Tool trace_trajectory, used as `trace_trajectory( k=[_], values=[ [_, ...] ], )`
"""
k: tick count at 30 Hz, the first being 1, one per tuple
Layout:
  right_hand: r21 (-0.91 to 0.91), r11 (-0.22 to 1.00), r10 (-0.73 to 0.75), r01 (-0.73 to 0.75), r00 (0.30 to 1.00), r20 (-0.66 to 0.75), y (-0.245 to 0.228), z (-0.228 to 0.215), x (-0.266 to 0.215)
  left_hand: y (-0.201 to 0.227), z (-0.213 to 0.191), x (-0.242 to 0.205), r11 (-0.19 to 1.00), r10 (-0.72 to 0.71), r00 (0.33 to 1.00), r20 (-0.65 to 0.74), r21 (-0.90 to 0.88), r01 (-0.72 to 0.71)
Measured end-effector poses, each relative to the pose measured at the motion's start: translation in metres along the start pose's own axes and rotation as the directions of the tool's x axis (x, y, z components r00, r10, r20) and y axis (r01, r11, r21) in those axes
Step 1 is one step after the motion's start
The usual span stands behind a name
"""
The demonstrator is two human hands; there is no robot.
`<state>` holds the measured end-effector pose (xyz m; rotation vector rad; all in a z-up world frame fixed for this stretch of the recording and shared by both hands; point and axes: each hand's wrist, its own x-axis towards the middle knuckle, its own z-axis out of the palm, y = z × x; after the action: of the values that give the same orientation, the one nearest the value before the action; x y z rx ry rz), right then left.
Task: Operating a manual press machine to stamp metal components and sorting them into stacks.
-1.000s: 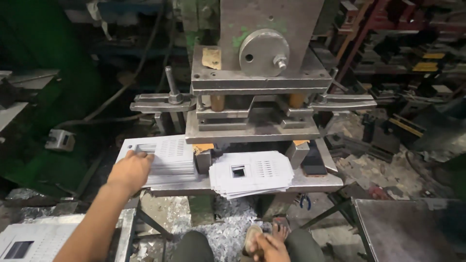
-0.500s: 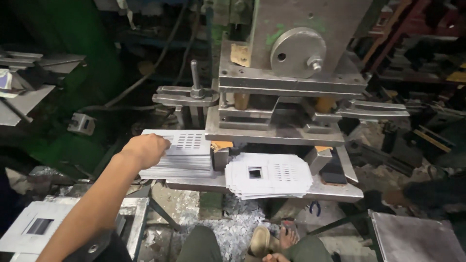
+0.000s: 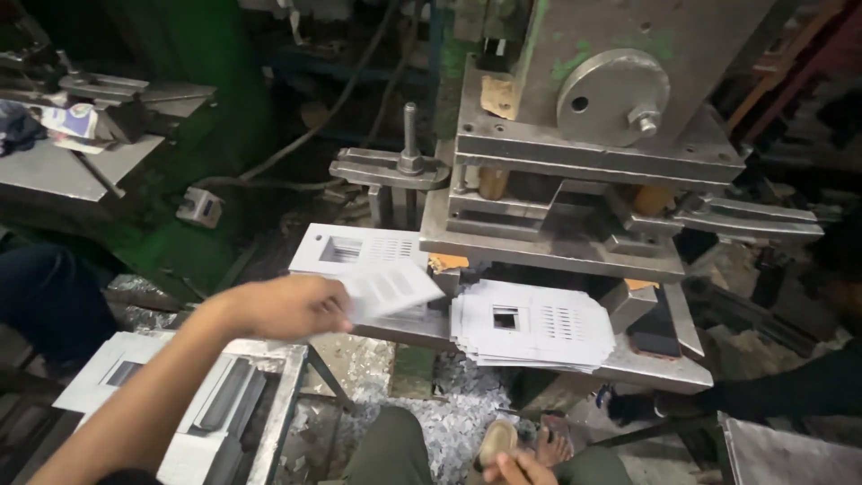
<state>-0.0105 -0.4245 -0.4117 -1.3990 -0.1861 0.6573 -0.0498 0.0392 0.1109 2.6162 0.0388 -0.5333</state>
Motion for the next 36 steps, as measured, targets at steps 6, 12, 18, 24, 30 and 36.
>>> trace_trajectory(
  k=[6,12,18,24,30,36],
  values=[
    [0.271,0.951,0.170,-0.147,0.984,-0.062,-0.323,0.186,-0.035,0.064,0.044,0.005,0.948,0.310,0.950,0.046,0.053,-0.312],
    [0.395,0.903,-0.061,0.171,0.960,-0.275,-0.389,0.193,-0.010,0.074,0.047,0.031,0.887,0.442,0.878,-0.186,0.235,-0.397],
    [0.409,0.857,-0.110,0.314,0.887,-0.449,-0.445,0.153,0.003,-0.021,0.038,0.064,0.956,-0.049,0.966,-0.256,0.269,0.120],
    [0.510,0.799,-0.072,0.321,0.891,-0.447,-0.468,0.086,0.086,-0.026,0.063,0.069,0.798,-0.367,0.919,-0.142,0.460,0.390],
    [0.536,0.787,-0.061,0.305,0.903,-0.426,-0.493,0.087,0.101,-0.028,0.064,0.072,0.779,-0.334,0.920,-0.204,0.489,0.391],
    [0.210,0.963,-0.096,0.172,0.940,-0.328,-0.488,0.068,0.138,-0.026,0.062,0.071,0.757,-0.339,0.922,-0.187,0.528,0.386]
  ],
)
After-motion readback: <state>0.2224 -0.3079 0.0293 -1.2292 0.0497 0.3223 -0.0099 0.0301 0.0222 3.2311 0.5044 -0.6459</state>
